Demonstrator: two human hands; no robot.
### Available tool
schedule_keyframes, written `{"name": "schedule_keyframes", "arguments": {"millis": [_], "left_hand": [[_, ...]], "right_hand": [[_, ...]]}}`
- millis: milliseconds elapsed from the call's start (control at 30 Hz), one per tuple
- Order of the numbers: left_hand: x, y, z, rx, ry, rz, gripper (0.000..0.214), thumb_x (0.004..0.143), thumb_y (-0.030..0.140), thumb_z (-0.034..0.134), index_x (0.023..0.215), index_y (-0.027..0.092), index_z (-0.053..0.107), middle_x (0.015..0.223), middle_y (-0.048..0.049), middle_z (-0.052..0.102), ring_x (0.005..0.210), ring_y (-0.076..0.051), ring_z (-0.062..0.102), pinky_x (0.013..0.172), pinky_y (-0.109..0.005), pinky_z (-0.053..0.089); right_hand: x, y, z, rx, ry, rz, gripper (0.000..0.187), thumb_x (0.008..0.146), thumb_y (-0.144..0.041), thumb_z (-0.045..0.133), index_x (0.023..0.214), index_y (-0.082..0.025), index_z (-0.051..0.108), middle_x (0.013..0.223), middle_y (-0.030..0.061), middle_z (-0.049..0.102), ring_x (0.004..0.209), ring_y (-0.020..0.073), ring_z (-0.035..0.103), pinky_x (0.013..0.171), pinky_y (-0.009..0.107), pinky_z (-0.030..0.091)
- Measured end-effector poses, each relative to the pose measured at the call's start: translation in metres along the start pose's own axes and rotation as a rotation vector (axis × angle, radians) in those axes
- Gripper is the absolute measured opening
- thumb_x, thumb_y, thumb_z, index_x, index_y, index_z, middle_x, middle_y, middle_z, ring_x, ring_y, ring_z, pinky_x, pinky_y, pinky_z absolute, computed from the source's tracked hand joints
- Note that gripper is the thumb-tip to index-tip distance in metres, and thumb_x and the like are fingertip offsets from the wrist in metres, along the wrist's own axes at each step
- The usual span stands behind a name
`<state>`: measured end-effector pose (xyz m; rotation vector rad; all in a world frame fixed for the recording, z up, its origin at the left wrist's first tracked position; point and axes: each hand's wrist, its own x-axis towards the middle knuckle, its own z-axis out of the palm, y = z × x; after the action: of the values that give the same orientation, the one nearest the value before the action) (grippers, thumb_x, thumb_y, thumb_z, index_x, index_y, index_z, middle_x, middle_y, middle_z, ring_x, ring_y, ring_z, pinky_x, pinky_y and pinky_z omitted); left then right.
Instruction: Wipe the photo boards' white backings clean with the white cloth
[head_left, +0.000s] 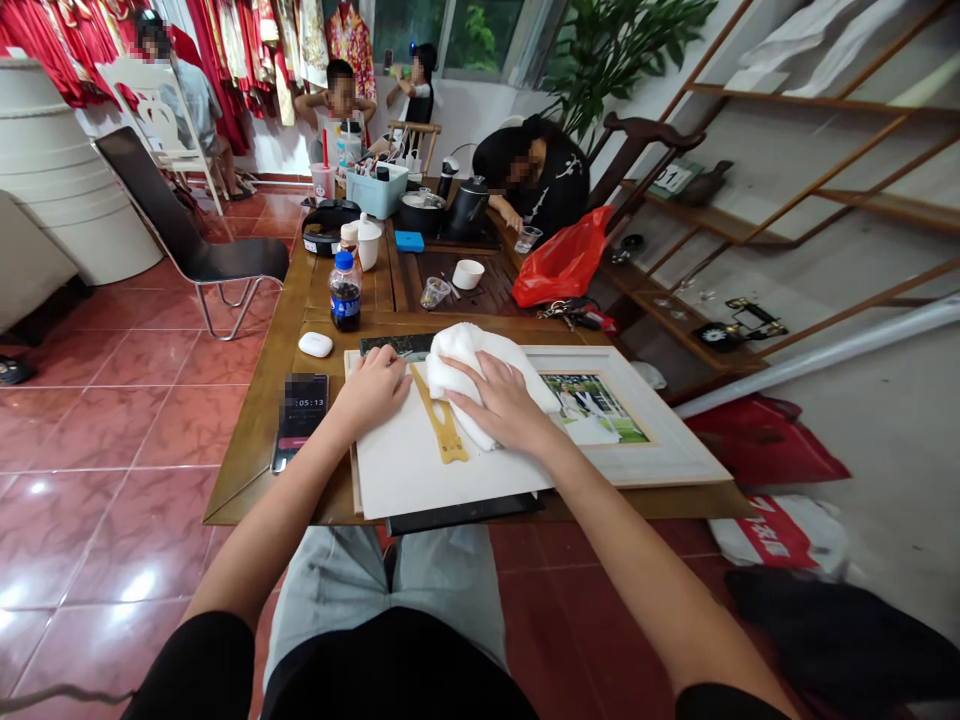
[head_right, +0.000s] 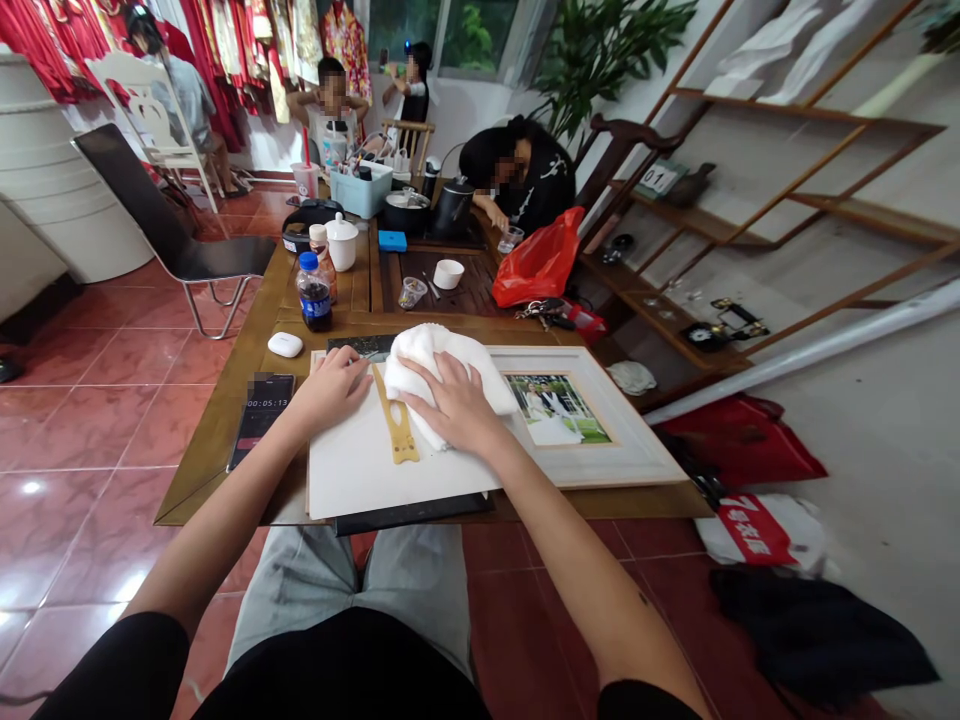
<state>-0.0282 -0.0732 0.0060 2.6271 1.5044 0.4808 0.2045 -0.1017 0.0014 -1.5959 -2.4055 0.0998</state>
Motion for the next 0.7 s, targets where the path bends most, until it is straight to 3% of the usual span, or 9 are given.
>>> {"name": "schedule_keyframes", "arguments": {"millis": [267,533,700], "left_hand": [[-0.002,0.003,-0.001,0.031,-0.001,-0.047,0.033,0.103,0.032,0.04,0.115,0.016,0.066,0.119,-0.0129,0.059,0.114,-0.029,0.052,0.102,-0.047,0.043],[-0.002,0.004,0.0,0.023,0.008,-0.063,0.033,0.103,0.033,0.04,0.117,0.017,0.066,0.118,-0.0125,0.058,0.115,-0.029,0.052,0.102,-0.045,0.042],[-0.002,0.004,-0.001,0.032,-0.005,-0.043,0.033,0.104,0.032,0.04,0.115,0.016,0.066,0.117,-0.0126,0.059,0.114,-0.029,0.052,0.101,-0.045,0.043]], "right_hand": [[-0.037,-0.013,-0.003,0.026,-0.01,-0.19,0.057,0.102,-0.057,0.034,0.155,-0.035,0.039,0.153,0.0144,0.046,0.146,0.0345,0.034,0.114,0.06,0.028],[-0.091,-0.026,-0.003,0.007,0.011,-0.244,0.061,0.1,-0.057,0.042,0.156,-0.035,0.038,0.153,0.0161,0.043,0.144,0.0374,0.035,0.112,0.062,0.028],[-0.1,-0.03,0.001,-0.023,0.051,-0.234,0.063,0.098,-0.061,0.043,0.156,-0.036,0.037,0.151,0.0163,0.043,0.142,0.0388,0.036,0.11,0.063,0.03]]}}
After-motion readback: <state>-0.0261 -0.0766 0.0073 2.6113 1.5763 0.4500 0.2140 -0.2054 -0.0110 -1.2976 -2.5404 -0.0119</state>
